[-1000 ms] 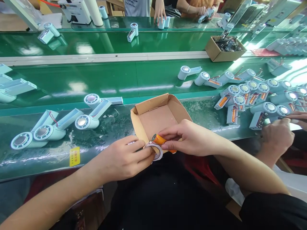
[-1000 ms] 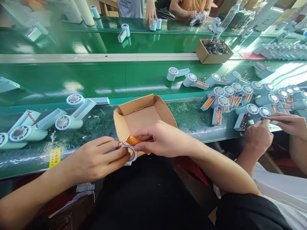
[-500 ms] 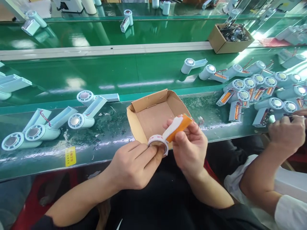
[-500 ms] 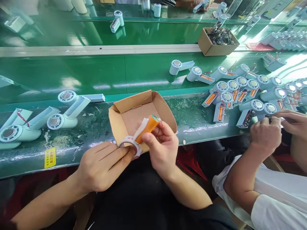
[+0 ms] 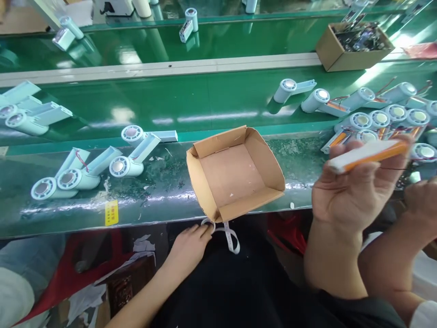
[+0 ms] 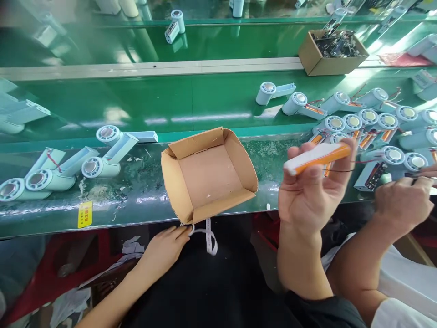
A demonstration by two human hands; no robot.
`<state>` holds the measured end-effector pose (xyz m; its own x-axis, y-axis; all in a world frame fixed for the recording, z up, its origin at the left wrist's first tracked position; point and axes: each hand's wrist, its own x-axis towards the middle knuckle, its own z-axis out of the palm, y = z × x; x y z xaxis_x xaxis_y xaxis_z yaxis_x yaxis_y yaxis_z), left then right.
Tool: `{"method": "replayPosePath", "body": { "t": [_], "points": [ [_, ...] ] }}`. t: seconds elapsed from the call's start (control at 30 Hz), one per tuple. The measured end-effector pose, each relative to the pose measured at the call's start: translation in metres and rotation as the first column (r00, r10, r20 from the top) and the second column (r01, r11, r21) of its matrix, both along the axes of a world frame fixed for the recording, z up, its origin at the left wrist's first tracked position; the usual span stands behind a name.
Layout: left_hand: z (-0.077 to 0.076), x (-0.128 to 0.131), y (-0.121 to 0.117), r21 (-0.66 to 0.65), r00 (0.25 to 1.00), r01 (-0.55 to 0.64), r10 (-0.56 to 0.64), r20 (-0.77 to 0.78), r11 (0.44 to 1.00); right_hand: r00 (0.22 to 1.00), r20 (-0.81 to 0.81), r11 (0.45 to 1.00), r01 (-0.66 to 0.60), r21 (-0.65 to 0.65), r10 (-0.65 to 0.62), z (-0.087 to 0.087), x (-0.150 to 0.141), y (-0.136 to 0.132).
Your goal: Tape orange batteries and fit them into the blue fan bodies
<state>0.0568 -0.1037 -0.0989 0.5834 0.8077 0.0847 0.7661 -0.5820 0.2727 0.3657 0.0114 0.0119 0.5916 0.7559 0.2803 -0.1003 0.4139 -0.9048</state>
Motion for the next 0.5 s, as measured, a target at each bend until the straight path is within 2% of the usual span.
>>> {"method": "replayPosePath", "body": {
  "t": [0.03,0.07,0.1,0.17,0.2,0.23,0.27,0.3,0.33,0.37,0.43,0.47,0.5],
  "points": [
    [-0.009,0.000,0.003,0.001,0.998,-0.041,0.041,-0.057,0.999,1.000,0.015,0.999,-0.008,-0.042,0.008,-0.005,0.001,-0.004],
    [-0.011,0.001,0.006,-0.010,0.996,-0.044,0.043,-0.077,0.999,1.000,0.011,0.996,-0.018,-0.082,0.019,-0.010,0.003,-0.007],
    [-0.007,0.003,0.010,-0.044,0.998,-0.007,0.004,-0.061,0.999,1.000,-0.007,0.995,-0.016,-0.097,0.015,-0.015,0.006,-0.010],
    [0.018,0.005,0.018,-0.136,0.972,0.235,-0.232,0.040,0.963,0.998,-0.056,0.998,0.031,-0.056,-0.034,-0.024,0.016,-0.012],
    [0.036,0.005,0.024,-0.170,0.915,0.403,-0.390,0.108,0.899,0.995,-0.075,0.998,0.062,-0.033,-0.065,-0.029,0.024,-0.010],
    [0.056,0.005,0.034,-0.182,0.828,0.559,-0.533,0.174,0.809,0.992,-0.090,0.996,0.091,-0.025,-0.093,-0.034,0.032,-0.008],
    [0.075,0.006,0.049,-0.193,0.744,0.667,-0.627,0.230,0.720,0.989,-0.104,0.994,0.105,-0.036,-0.108,-0.040,0.040,-0.006],
    [0.093,0.011,0.070,-0.210,0.700,0.713,-0.662,0.269,0.669,0.985,-0.121,0.992,0.115,-0.054,-0.121,-0.046,0.047,-0.003],
    [0.109,0.020,0.097,-0.234,0.710,0.703,-0.642,0.291,0.671,0.982,-0.144,0.990,0.115,-0.085,-0.126,-0.053,0.053,-0.001],
    [0.124,0.036,0.131,-0.286,0.768,0.640,-0.577,0.277,0.713,0.978,-0.171,0.987,0.100,-0.122,-0.120,-0.060,0.057,0.002],
    [0.146,0.086,0.207,-0.255,0.918,0.397,-0.379,0.119,0.882,0.969,-0.218,0.982,0.079,-0.173,-0.116,-0.074,0.060,0.004],
    [0.153,0.118,0.246,-0.204,0.958,0.270,-0.284,-0.039,0.941,0.968,-0.223,0.980,0.069,-0.189,-0.112,-0.081,0.060,0.004],
    [0.157,0.152,0.282,-0.138,0.971,0.207,-0.220,-0.089,0.969,0.971,-0.214,0.977,0.059,-0.204,-0.103,-0.087,0.059,0.003]
  ]
}}
